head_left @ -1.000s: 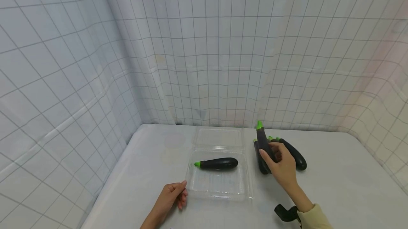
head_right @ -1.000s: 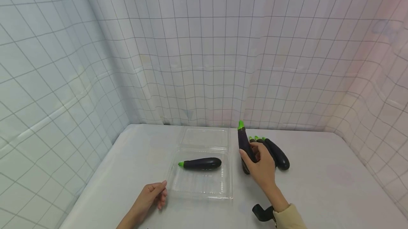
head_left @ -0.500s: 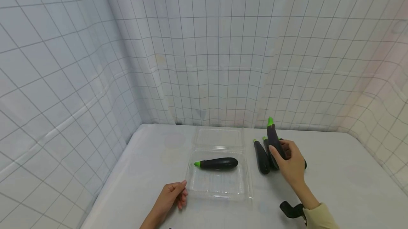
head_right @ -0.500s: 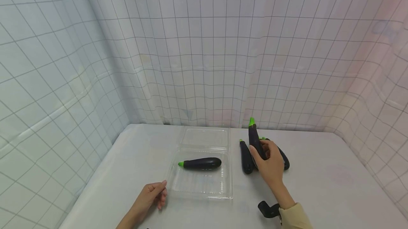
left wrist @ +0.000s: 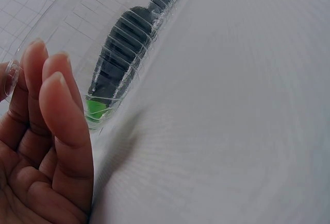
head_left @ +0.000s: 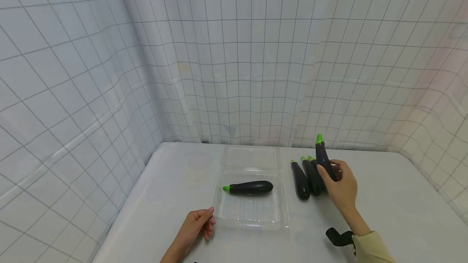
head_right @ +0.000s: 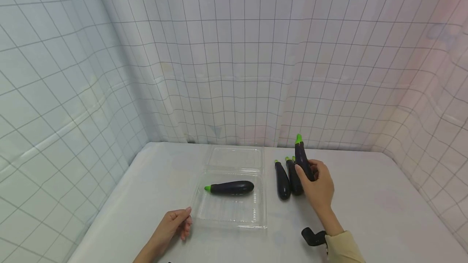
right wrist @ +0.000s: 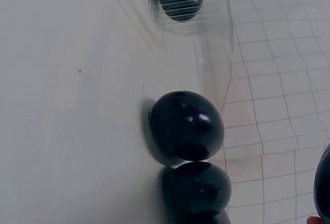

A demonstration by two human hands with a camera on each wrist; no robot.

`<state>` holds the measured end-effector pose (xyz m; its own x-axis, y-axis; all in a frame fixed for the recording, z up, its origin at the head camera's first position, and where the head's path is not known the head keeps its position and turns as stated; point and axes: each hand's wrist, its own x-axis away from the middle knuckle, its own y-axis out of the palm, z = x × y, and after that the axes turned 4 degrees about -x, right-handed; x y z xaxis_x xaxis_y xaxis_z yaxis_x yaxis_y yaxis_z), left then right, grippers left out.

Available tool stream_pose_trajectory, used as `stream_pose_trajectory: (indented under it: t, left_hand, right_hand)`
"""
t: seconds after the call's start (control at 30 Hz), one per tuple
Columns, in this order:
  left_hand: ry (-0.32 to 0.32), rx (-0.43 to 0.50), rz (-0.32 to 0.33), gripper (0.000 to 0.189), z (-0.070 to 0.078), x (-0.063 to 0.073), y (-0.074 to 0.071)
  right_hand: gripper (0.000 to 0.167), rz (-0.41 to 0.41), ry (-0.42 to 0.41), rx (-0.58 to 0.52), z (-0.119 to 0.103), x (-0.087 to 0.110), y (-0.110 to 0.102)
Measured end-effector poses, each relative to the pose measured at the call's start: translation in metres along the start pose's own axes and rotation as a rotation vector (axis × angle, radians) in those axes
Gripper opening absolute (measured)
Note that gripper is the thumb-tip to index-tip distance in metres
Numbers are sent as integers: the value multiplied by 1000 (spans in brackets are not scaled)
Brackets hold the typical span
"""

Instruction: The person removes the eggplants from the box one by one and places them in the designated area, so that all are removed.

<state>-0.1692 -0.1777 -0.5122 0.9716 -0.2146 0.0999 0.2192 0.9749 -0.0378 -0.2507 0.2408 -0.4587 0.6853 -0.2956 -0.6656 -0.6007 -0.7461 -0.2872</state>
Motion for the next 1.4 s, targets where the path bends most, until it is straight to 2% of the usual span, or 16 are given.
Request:
stream_pose_trajectory:
  t: [0.27, 0.57, 0.9, 1.13, 1.4]
  left_hand:
    - [-1, 7, -1, 42, 2, 0, 1]
    - [10, 5, -7, 40, 3, 0, 0]
    - [-26, -3, 6, 41, 1, 0, 0]
    - [-21, -11, 3, 41, 1, 0, 0]
    - [-28, -20, 11, 41, 2, 0, 1]
  right_hand:
    - [37, 15, 44, 42, 14, -3, -4]
    - [39, 33, 139, 94, 29, -8, -10]
    - [43, 17, 225, 126, 35, -10, -17]
    - [47, 21, 261, 152, 38, -14, -21]
    - [52, -23, 353, 207, 39, -20, -25]
